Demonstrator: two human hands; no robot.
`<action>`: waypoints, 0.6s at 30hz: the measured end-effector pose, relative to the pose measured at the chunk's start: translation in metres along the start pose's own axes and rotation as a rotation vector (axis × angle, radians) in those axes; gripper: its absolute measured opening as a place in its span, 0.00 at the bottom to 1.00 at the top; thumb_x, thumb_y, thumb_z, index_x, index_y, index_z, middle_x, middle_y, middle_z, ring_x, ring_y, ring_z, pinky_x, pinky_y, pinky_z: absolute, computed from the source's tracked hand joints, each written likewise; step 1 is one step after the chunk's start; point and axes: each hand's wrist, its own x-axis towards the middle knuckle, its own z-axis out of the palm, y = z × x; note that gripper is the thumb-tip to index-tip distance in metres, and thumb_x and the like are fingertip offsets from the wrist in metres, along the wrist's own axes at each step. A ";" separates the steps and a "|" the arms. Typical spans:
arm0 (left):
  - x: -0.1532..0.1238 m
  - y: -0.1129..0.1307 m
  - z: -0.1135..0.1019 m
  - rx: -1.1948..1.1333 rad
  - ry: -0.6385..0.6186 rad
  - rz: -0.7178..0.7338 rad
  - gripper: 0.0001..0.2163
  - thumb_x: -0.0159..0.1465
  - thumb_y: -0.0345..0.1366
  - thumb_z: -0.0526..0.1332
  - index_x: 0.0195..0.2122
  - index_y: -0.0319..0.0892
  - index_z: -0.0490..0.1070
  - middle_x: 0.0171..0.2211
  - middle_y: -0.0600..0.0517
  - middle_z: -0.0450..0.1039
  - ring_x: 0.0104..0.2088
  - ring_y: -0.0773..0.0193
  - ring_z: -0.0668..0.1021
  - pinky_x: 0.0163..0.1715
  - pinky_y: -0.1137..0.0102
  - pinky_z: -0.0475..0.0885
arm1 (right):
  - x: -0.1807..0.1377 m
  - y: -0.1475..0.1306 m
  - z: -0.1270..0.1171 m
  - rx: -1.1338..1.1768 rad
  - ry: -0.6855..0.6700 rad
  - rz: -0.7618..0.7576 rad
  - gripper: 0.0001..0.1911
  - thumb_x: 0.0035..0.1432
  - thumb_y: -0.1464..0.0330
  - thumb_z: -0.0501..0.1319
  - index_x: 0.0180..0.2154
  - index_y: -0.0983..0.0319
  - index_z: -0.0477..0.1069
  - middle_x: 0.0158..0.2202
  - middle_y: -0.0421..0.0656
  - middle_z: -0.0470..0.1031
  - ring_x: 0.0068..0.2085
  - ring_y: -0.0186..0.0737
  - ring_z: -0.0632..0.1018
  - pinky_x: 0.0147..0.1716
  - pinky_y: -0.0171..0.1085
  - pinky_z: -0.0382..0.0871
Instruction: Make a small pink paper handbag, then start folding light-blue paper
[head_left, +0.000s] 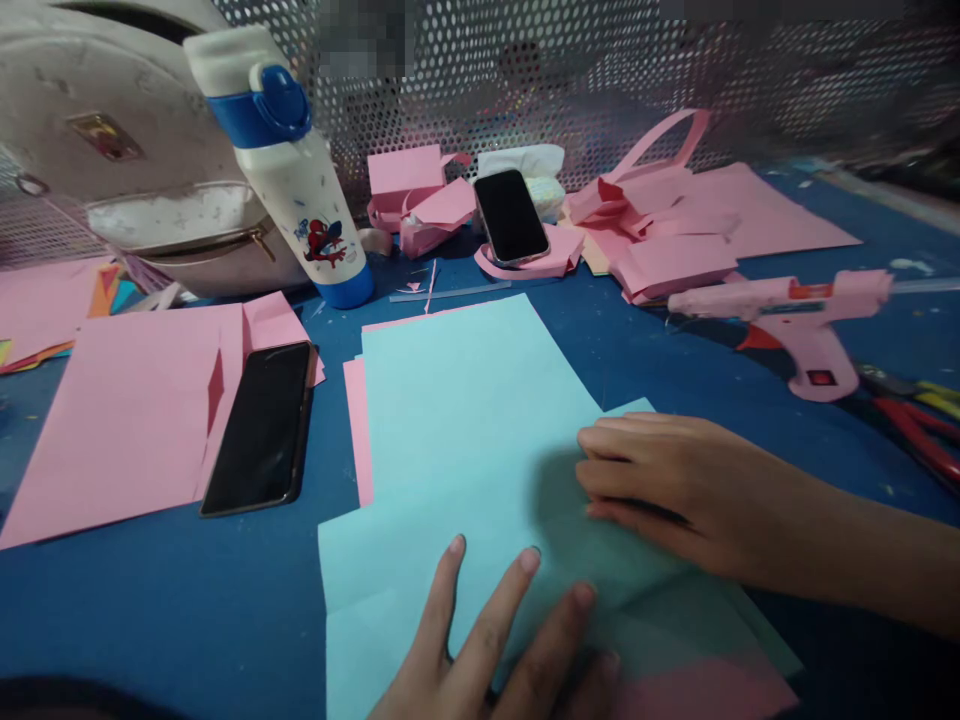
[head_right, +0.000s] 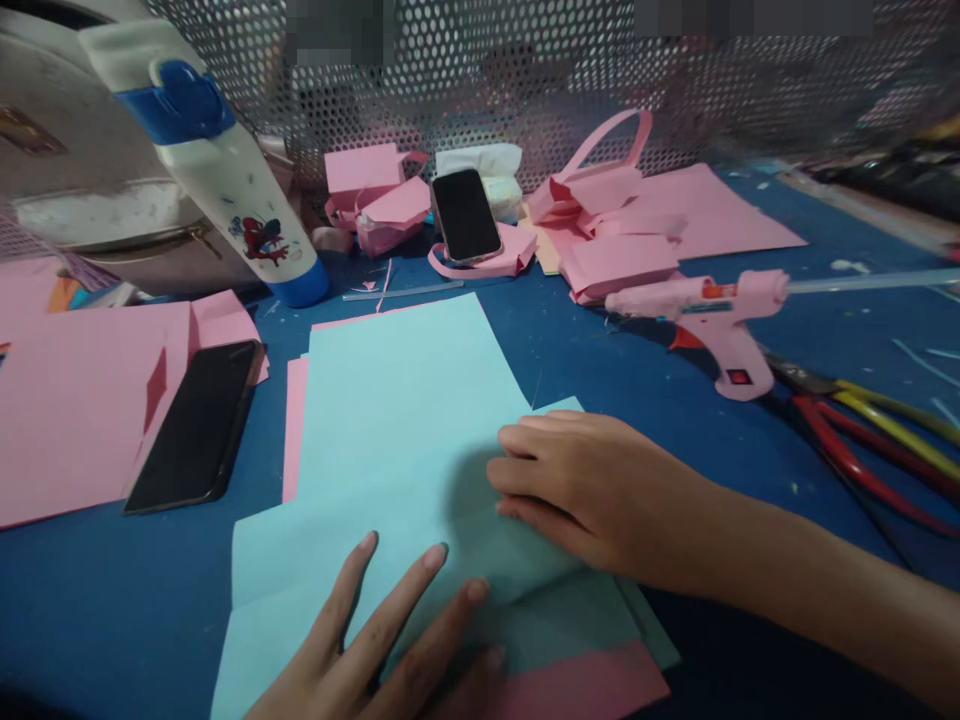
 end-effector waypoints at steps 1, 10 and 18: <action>0.000 0.002 0.001 -0.005 -0.007 -0.025 0.20 0.70 0.46 0.61 0.62 0.59 0.65 0.69 0.56 0.57 0.69 0.48 0.60 0.67 0.40 0.52 | 0.000 0.000 0.000 -0.001 0.004 0.001 0.16 0.71 0.63 0.51 0.30 0.59 0.65 0.30 0.40 0.68 0.30 0.39 0.68 0.30 0.38 0.54; -0.002 0.005 0.000 -0.038 -0.037 -0.052 0.20 0.69 0.43 0.62 0.62 0.60 0.65 0.69 0.58 0.57 0.69 0.49 0.58 0.68 0.39 0.47 | 0.000 0.002 0.003 -0.004 -0.025 0.010 0.16 0.71 0.63 0.50 0.31 0.59 0.66 0.31 0.41 0.68 0.31 0.41 0.69 0.31 0.39 0.55; -0.006 0.004 0.005 -0.060 0.005 -0.046 0.20 0.71 0.42 0.60 0.63 0.56 0.64 0.68 0.55 0.58 0.69 0.47 0.59 0.67 0.39 0.48 | 0.001 0.002 0.001 0.007 -0.022 -0.011 0.15 0.70 0.64 0.51 0.30 0.59 0.67 0.30 0.41 0.69 0.30 0.41 0.69 0.30 0.39 0.56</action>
